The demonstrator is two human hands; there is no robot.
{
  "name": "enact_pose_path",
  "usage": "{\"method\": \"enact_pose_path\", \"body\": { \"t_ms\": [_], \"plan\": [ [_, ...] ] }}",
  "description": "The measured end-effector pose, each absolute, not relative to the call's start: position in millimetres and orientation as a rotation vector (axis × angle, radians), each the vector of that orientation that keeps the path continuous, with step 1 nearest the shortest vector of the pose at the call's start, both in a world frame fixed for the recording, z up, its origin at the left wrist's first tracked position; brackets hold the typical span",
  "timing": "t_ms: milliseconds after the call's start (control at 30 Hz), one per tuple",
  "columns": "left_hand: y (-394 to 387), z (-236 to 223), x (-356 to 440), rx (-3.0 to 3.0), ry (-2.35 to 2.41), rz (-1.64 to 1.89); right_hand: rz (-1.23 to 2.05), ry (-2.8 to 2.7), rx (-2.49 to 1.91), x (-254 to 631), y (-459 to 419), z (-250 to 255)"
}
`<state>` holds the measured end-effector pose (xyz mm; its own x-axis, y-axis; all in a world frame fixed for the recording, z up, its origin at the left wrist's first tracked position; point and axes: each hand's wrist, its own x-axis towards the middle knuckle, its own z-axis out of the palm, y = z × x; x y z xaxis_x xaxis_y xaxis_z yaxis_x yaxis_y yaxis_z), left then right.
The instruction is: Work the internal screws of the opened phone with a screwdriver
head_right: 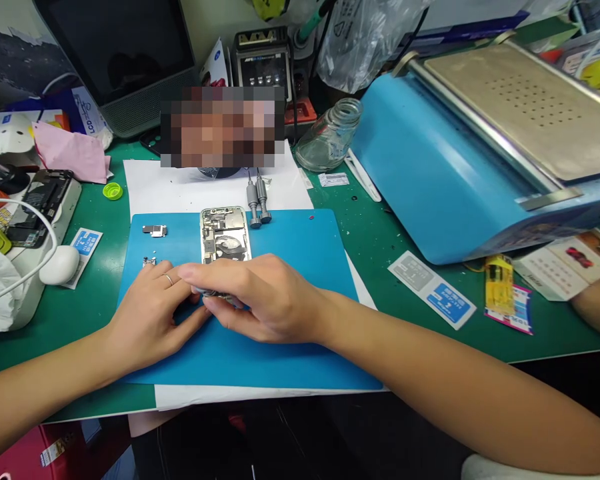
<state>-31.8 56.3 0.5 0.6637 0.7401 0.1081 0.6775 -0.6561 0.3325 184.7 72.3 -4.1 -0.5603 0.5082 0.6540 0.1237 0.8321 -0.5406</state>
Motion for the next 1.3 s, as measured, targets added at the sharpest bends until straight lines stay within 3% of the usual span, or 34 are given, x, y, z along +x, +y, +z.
{"method": "enact_pose_path", "body": {
  "t_ms": [1300],
  "plan": [
    [56.2,-2.3,-32.5,2.644,1.115,0.434,0.475,-2.127,-0.339,182.9,73.6,-4.7]
  ]
}}
